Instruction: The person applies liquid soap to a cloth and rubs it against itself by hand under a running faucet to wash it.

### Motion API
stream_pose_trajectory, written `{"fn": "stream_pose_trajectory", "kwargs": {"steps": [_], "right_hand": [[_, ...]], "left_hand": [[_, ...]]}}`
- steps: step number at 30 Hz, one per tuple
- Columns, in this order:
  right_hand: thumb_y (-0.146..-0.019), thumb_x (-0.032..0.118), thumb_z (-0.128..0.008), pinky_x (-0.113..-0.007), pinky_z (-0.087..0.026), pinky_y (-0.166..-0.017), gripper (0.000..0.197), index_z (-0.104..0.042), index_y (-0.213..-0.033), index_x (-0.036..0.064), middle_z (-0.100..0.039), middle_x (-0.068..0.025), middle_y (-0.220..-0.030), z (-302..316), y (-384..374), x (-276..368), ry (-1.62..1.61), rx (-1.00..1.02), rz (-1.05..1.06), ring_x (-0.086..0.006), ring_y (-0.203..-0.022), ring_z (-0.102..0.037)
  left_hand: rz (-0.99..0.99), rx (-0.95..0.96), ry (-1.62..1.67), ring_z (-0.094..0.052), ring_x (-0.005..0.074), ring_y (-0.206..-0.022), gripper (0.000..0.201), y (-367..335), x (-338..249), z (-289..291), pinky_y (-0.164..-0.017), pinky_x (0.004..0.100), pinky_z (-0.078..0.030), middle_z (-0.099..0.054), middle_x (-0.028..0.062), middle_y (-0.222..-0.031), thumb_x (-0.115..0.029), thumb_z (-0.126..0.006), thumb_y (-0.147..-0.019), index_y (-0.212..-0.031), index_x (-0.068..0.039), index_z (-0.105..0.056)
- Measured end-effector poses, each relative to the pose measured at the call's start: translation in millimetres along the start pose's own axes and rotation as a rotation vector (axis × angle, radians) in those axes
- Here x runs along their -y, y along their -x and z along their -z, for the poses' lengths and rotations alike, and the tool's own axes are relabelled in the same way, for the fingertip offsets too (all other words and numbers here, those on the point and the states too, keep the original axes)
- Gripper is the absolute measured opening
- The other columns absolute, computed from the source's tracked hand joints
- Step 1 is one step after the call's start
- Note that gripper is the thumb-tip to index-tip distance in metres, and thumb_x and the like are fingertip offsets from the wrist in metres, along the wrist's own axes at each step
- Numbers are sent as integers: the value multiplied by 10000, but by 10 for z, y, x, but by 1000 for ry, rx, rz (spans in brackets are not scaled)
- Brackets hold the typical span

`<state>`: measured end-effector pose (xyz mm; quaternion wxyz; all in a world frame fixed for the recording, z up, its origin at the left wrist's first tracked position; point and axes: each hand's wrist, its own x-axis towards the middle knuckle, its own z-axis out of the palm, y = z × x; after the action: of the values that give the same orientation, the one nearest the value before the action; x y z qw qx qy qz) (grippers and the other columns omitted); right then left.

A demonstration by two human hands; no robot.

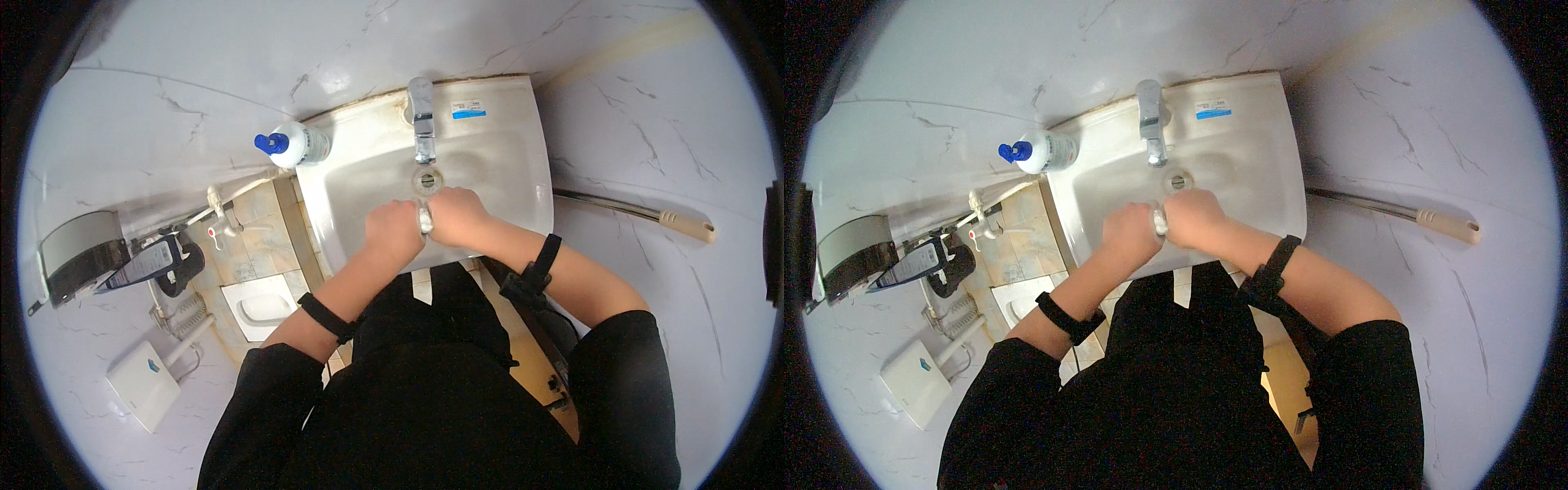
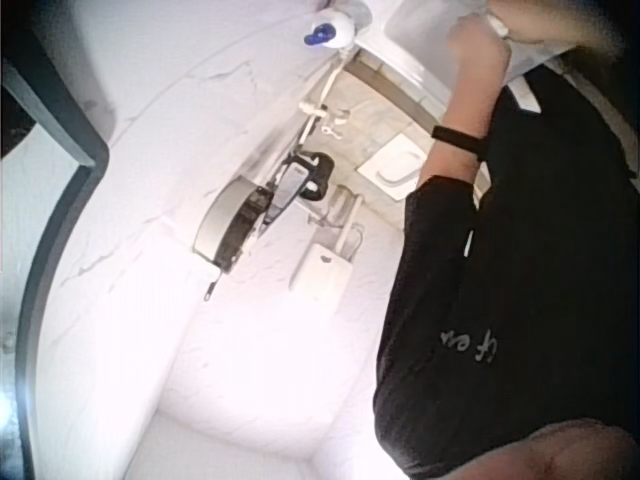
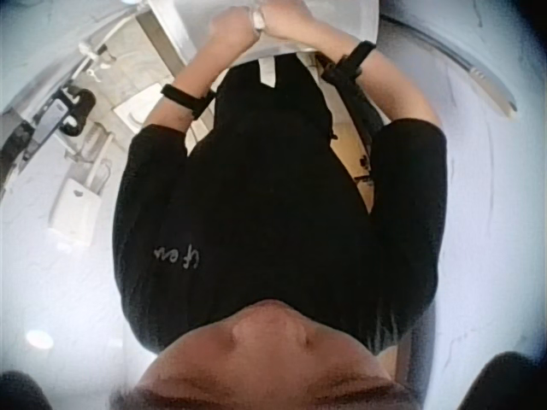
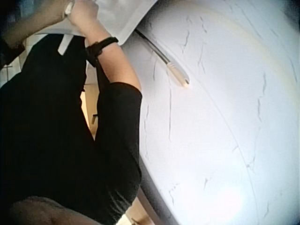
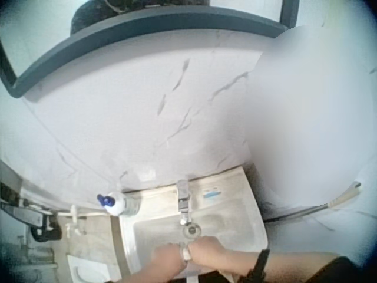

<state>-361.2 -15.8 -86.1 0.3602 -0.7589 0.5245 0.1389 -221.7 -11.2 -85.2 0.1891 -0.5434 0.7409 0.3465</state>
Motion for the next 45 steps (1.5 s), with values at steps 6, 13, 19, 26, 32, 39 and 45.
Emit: {"fn": "stream_pose_trajectory", "kwargs": {"steps": [6, 13, 19, 26, 32, 39, 45], "right_hand": [[-791, 256, -592, -336, -448, -540, 179, -621, -793, 80, -585, -51, -674, -58, -250, -286, -612, 275, 172, -218, -580, -549], [-786, 246, -622, -242, -371, -501, 128, -581, -763, 127, -442, 66, -640, 116, -89, -253, -865, 813, -27, -92, -535, -388], [-767, 161, -631, -350, -521, -585, 117, -637, -766, 44, -638, -48, -737, 259, 31, -19, -489, 618, -55, -207, -664, -626], [-736, 102, -617, -394, -549, -667, 93, -704, -756, 74, -696, -136, -816, -60, 189, 2, 98, -24, 133, -318, -766, -680], [-680, 133, -641, -408, -537, -614, 56, -655, -672, 80, -664, -124, -669, -164, 163, -65, 210, -182, 238, -300, -672, -675], [-681, 185, -638, -421, -532, -613, 97, -634, -670, 89, -656, -124, -669, -291, 119, -143, 116, -268, 191, -309, -669, -667], [-702, 242, -672, -416, -542, -635, 161, -662, -734, 85, -671, -128, -706, -447, 171, -101, -4, -323, 146, -313, -682, -674]], "left_hand": [[-373, -680, -83, -630, 337, -957, 440, 262, -133, -26, -681, 430, -552, -596, 137, -1088, -37, -597, -789, -1211, -47, -475], [-220, -276, -130, -673, 303, -867, 309, 214, -93, 24, -651, 376, -561, -657, 143, -936, -53, -610, -776, -1077, -11, -555], [-246, -146, -118, -676, 345, -714, 208, 108, -17, -76, -630, 429, -554, -673, 156, -747, -259, -648, -770, -818, -57, -650], [-150, -48, -67, -684, 334, -803, 171, 75, -58, -158, -723, 411, -554, -691, 181, -857, -190, -616, -752, -812, -56, -704], [-116, -103, 61, -660, 377, -741, 186, 111, -17, -171, -699, 454, -538, -672, 192, -768, -199, -579, -753, -726, -44, -678], [-2, -72, 346, -643, 419, -784, 278, 126, 46, -229, -696, 460, -518, -661, 233, -805, -292, -622, -794, -768, -20, -673], [-34, -52, 628, -665, 365, -737, 301, 191, 174, -314, -648, 420, -502, -658, 223, -767, -292, -692, -795, -795, 6, -645]]}}
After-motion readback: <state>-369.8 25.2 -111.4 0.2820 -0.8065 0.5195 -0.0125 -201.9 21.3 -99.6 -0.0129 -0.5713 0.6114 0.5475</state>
